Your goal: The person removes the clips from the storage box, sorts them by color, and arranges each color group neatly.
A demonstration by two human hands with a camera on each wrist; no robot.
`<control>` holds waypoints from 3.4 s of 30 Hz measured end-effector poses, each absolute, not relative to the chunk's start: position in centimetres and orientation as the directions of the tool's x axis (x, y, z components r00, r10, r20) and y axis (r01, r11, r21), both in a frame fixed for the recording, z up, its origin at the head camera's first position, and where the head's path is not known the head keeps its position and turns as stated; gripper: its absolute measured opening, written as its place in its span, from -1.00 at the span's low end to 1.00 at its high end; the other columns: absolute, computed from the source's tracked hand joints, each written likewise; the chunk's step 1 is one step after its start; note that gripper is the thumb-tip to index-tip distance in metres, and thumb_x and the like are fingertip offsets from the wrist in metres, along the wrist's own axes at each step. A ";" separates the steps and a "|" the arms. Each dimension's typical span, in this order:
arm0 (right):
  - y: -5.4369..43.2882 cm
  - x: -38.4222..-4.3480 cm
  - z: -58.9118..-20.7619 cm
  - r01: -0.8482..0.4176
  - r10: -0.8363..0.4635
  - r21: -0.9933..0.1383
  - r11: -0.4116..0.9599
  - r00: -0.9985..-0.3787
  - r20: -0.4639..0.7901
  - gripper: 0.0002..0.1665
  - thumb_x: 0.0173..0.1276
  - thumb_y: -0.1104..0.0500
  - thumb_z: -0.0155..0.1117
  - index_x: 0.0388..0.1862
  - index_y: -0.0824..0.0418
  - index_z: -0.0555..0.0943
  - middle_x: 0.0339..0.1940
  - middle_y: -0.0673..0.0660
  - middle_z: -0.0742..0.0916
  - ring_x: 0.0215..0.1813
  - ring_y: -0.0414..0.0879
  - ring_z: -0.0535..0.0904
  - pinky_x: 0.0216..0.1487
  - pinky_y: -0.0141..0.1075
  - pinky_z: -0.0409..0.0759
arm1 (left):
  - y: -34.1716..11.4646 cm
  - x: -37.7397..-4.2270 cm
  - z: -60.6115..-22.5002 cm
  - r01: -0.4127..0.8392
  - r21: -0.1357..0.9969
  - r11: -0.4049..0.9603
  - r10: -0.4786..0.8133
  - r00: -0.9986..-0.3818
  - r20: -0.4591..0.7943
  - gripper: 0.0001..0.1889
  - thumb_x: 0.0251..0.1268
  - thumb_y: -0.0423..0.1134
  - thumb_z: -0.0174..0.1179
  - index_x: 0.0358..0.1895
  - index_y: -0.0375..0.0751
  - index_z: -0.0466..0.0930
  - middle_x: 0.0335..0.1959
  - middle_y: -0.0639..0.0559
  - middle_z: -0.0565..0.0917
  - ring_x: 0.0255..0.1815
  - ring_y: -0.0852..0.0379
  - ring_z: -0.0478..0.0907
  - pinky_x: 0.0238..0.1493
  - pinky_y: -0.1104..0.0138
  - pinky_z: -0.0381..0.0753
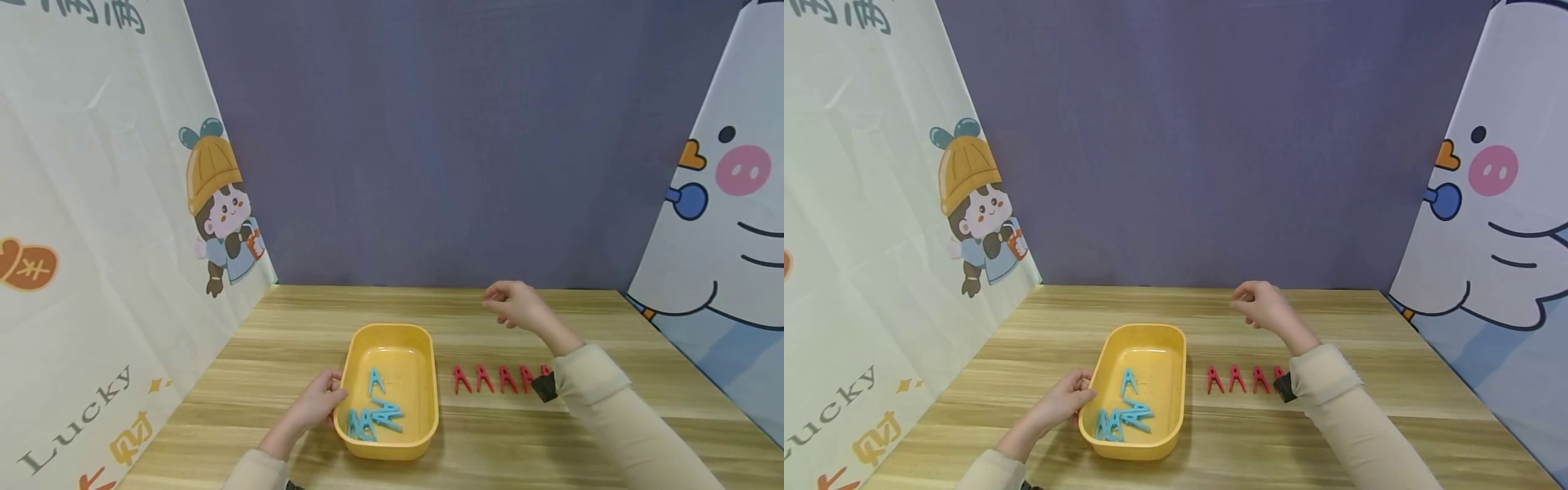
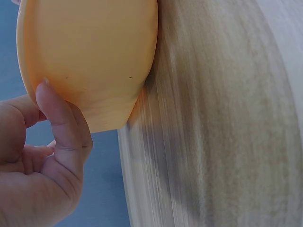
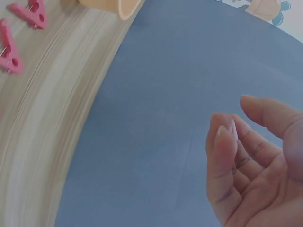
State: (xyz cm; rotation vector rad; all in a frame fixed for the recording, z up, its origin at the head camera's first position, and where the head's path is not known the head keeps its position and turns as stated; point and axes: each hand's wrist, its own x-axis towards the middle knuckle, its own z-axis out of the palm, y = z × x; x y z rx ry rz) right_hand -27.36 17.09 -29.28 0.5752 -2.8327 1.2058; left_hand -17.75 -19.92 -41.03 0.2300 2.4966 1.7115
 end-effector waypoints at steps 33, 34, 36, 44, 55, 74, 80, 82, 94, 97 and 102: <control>8.7 -24.9 -30.7 -0.446 -0.471 -0.713 0.541 -0.863 0.183 -0.77 0.28 0.23 0.21 -0.10 0.29 0.57 -0.44 0.07 0.57 -0.52 -0.01 0.54 -0.53 -0.21 0.56 | -19.9 -17.8 -41.1 0.052 0.936 0.348 0.180 -0.984 -0.012 -0.69 0.28 -0.42 -0.04 0.03 -0.53 0.24 -0.41 -0.08 0.35 -0.62 0.13 0.43 -0.66 0.27 0.52; 8.5 -24.8 -30.8 -0.448 -0.474 -0.713 0.540 -0.861 0.182 -0.78 0.27 0.23 0.22 -0.11 0.28 0.58 -0.45 0.07 0.56 -0.53 -0.03 0.53 -0.54 -0.22 0.56 | -19.9 -17.9 -41.1 0.050 0.937 0.346 0.179 -0.984 -0.013 -0.69 0.28 -0.42 -0.04 0.03 -0.53 0.24 -0.41 -0.08 0.35 -0.62 0.13 0.43 -0.66 0.27 0.52; 8.1 -24.6 -31.1 -0.456 -0.486 -0.714 0.532 -0.854 0.183 -0.79 0.26 0.24 0.23 -0.13 0.28 0.58 -0.47 0.06 0.57 -0.55 -0.07 0.51 -0.55 -0.24 0.55 | -19.9 -17.9 -41.2 0.049 0.937 0.346 0.176 -0.984 -0.014 -0.69 0.28 -0.42 -0.04 0.04 -0.53 0.24 -0.41 -0.08 0.35 -0.62 0.13 0.42 -0.66 0.27 0.52; 7.0 -24.0 -31.9 -0.462 -0.503 -0.698 0.547 -0.848 0.168 -0.80 0.25 0.26 0.24 -0.14 0.24 0.59 -0.47 0.03 0.55 -0.55 -0.08 0.51 -0.53 -0.24 0.56 | -19.9 -17.8 -41.1 0.041 0.939 0.342 0.174 -0.984 -0.020 -0.69 0.29 -0.40 -0.03 0.04 -0.50 0.24 -0.41 -0.07 0.36 -0.61 0.12 0.42 -0.67 0.29 0.50; 5.9 -23.6 -33.2 -0.503 -0.558 -0.701 0.506 -0.811 0.180 -0.82 0.22 0.27 0.26 -0.17 0.26 0.60 -0.50 0.02 0.55 -0.57 -0.08 0.52 -0.58 -0.34 0.52 | -19.8 -17.9 -41.1 0.031 0.938 0.345 0.168 -0.985 -0.029 -0.69 0.30 -0.40 -0.03 0.05 -0.49 0.24 -0.41 -0.07 0.35 -0.63 0.15 0.40 -0.67 0.29 0.50; 4.3 -22.6 -35.4 -0.478 -0.605 -0.729 0.490 -0.789 0.110 -0.85 0.23 0.26 0.26 -0.22 0.23 0.58 -0.51 0.03 0.52 -0.52 0.09 0.54 -0.63 -0.30 0.49 | -20.0 -17.8 -41.1 0.059 0.936 0.347 0.190 -0.982 -0.008 -0.68 0.32 -0.38 -0.03 0.05 -0.50 0.24 -0.42 -0.07 0.37 -0.64 0.13 0.41 -0.68 0.26 0.50; 3.8 -22.3 -36.3 -0.503 -0.629 -0.711 0.491 -0.770 0.111 -0.86 0.22 0.25 0.27 -0.24 0.24 0.58 -0.53 0.01 0.51 -0.56 0.00 0.52 -0.68 -0.32 0.46 | -20.0 -17.9 -41.3 0.056 0.935 0.351 0.187 -0.982 -0.011 -0.68 0.33 -0.37 -0.03 0.06 -0.50 0.24 -0.42 -0.07 0.37 -0.63 0.11 0.42 -0.68 0.25 0.51; 3.6 -22.3 -36.7 -0.514 -0.637 -0.701 0.495 -0.763 0.110 -0.85 0.21 0.24 0.28 -0.24 0.25 0.58 -0.54 -0.01 0.52 -0.59 -0.06 0.51 -0.69 -0.33 0.45 | -20.0 -17.9 -41.3 0.055 0.934 0.353 0.186 -0.982 -0.013 -0.68 0.33 -0.37 -0.03 0.07 -0.49 0.24 -0.42 -0.07 0.37 -0.63 0.11 0.42 -0.68 0.24 0.51; 2.3 -21.8 -38.4 -0.581 -0.682 -0.648 0.492 -0.720 0.128 -0.89 0.10 0.31 0.34 -0.37 0.28 0.60 -0.62 -0.07 0.52 -0.61 -0.28 0.40 -0.58 -0.43 0.44 | -19.9 -17.8 -41.0 0.051 0.938 0.342 0.191 -0.981 -0.017 -0.68 0.32 -0.38 -0.03 0.06 -0.50 0.23 -0.41 -0.08 0.36 -0.62 0.11 0.44 -0.68 0.26 0.51; 2.0 -21.6 -38.8 -0.593 -0.685 -0.620 0.513 -0.719 0.121 -0.91 0.08 0.30 0.36 -0.44 0.20 0.60 -0.61 -0.11 0.51 -0.53 -0.29 0.38 -0.50 -0.44 0.42 | -19.9 -17.8 -41.0 0.049 0.937 0.346 0.187 -0.982 -0.017 -0.68 0.32 -0.38 -0.02 0.06 -0.49 0.24 -0.41 -0.08 0.36 -0.61 0.10 0.44 -0.67 0.27 0.52; 1.8 -21.3 -39.3 -0.612 -0.702 -0.596 0.520 -0.703 0.109 -0.88 0.05 0.29 0.39 -0.53 0.14 0.60 -0.62 -0.16 0.50 -0.51 -0.31 0.37 -0.45 -0.44 0.41 | -19.9 -17.8 -41.0 0.049 0.937 0.347 0.182 -0.983 -0.016 -0.68 0.31 -0.39 -0.03 0.06 -0.49 0.24 -0.40 -0.08 0.37 -0.61 0.10 0.45 -0.66 0.27 0.53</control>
